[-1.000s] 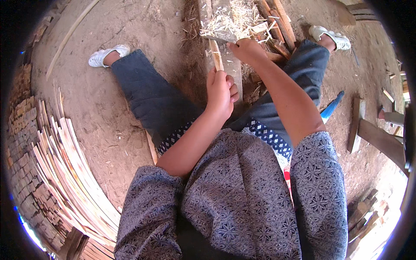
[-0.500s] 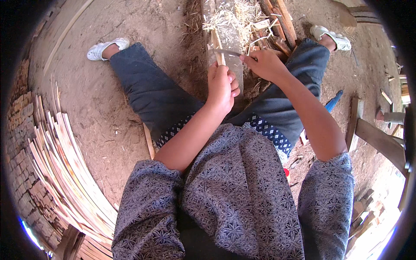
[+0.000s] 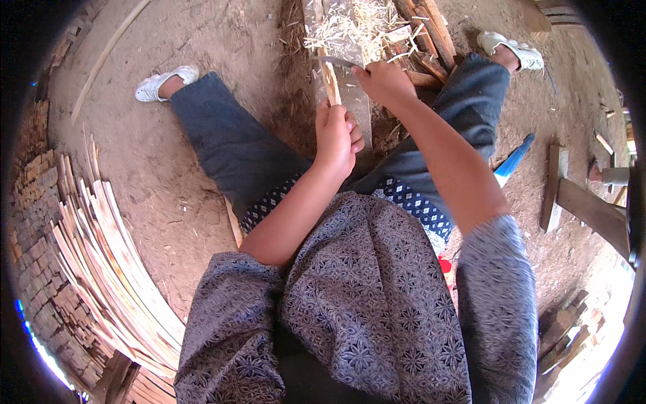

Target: The person sits on the ground and uses a curved knife to shave and shape a small piece of wood held against a wooden block. The person repeatedly rotates the wood and removes thin shavings, accumulating wood chips on the block.

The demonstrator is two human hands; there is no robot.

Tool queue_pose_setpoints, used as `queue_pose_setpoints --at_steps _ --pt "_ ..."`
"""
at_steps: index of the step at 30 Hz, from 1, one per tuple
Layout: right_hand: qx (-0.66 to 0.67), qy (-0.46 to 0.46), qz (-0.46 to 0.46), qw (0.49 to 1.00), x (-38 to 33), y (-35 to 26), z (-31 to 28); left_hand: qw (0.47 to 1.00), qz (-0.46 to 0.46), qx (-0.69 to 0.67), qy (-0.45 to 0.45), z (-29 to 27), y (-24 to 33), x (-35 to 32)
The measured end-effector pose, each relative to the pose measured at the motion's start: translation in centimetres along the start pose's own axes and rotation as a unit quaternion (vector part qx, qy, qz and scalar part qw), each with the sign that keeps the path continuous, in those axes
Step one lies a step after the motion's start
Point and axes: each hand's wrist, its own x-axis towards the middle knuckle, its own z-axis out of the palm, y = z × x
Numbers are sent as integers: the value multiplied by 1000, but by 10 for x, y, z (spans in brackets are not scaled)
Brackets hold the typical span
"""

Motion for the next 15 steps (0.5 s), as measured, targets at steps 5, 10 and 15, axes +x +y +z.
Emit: queue_pose_setpoints --at_steps 5,10,15 --pt "115 -26 -1 993 20 0 2 1000 -13 5 -10 2 15 -2" --pt "202 -54 -73 975 -39 20 -29 999 -19 -11 -26 -1 16 -3" --pt "202 -32 -206 957 -81 35 -36 999 -15 -15 -25 -1 14 -1"
